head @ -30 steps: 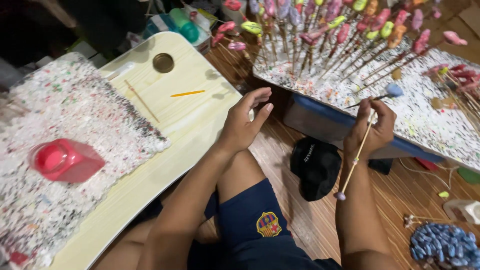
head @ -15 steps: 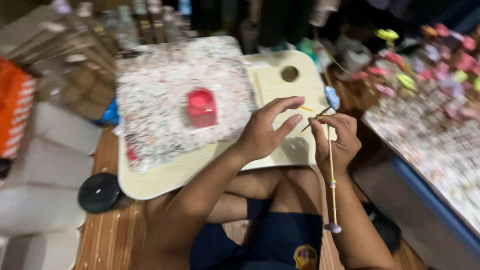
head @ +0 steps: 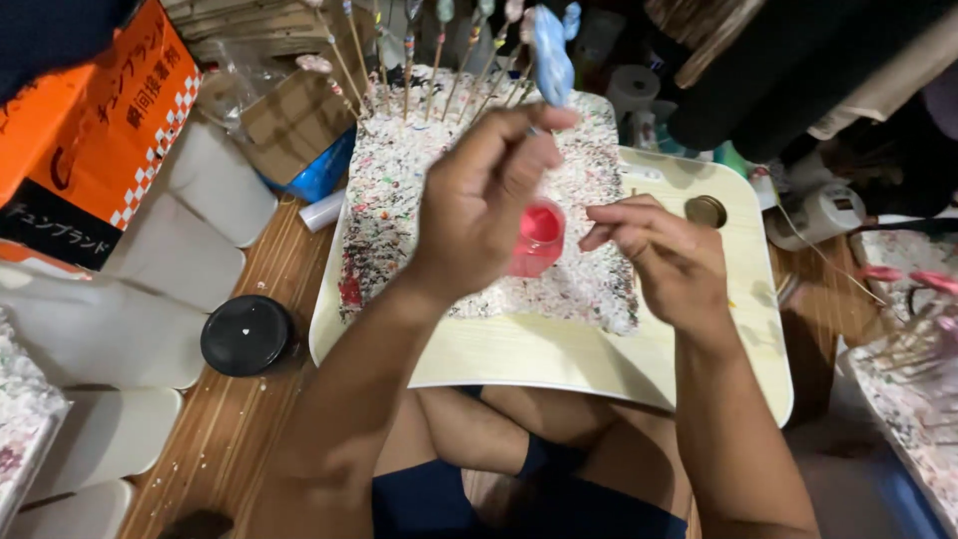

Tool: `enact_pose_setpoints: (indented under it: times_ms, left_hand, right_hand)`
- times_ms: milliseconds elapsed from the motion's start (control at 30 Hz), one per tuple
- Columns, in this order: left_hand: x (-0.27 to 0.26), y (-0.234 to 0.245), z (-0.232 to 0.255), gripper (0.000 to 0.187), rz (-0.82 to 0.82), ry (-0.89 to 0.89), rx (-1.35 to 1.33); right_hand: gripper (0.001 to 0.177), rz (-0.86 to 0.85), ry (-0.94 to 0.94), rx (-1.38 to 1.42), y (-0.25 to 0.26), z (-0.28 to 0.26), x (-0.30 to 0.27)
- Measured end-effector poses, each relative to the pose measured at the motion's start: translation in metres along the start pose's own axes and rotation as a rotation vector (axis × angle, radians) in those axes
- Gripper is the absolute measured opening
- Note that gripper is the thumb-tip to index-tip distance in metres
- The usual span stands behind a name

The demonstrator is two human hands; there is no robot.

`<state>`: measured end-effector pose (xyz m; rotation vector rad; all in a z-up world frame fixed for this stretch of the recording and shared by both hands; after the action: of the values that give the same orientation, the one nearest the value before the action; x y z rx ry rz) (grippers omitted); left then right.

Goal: Painting small decorative objects attached to sticks using a brush and pink paint

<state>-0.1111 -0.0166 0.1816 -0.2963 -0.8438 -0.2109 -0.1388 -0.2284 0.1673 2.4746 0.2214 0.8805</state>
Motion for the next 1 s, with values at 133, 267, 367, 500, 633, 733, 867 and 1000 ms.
enact_pose_setpoints:
  times_ms: [133,267,367,500,633,733,867,1000]
  left_hand:
    - [-0.003,0.024,-0.033,0.025,0.077,0.064,-0.025]
    - [-0.011,0.028,-0.08,0.021,0.078,0.055,-0.109]
    - [-0.019,0.029,-0.1,0.023,0.082,0.014,-0.153]
    - [-0.024,0.032,-0.11,0.023,0.026,0.056,-0.162]
    - [-0.025,0.029,-0.113,0.022,0.032,0.077,-0.19]
    - [-0.022,0.031,-0.111,0.023,0.003,0.072,-0.189]
    - [-0.024,0.031,-0.113,0.022,-0.014,0.079,-0.175]
    - [-0.026,0.034,-0.118,0.023,-0.018,0.096,-0.198]
  right_hand:
    - [0.032,-0.073,-0.154,0.135,-0.004,0.041,0.012]
    - [0.05,-0.047,-0.111,0.258,-0.021,0.07,0.018]
    - [0.046,0.004,-0.064,0.3,-0.029,0.083,0.01]
    - [0.03,0.024,-0.053,0.413,-0.031,0.094,0.006]
    - [0.016,0.032,-0.054,0.442,-0.032,0.09,-0.004]
    - [0.014,0.065,-0.012,0.351,-0.028,0.09,-0.006]
    - [0.019,0.076,0.051,0.172,-0.027,0.084,-0.004]
    - [0.024,0.048,0.061,0.019,-0.028,0.076,-0.002]
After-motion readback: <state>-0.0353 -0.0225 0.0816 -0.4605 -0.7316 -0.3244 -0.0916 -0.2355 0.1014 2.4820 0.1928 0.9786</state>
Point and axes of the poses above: each hand's wrist, its own x-axis towards the middle knuckle, its own y-axis out of the back of the hand, z = x × y, the point moved 1 cm from there along x, towards the middle knuckle, and after that the axes turned 13 degrees about -x, right-handed, at the moved point
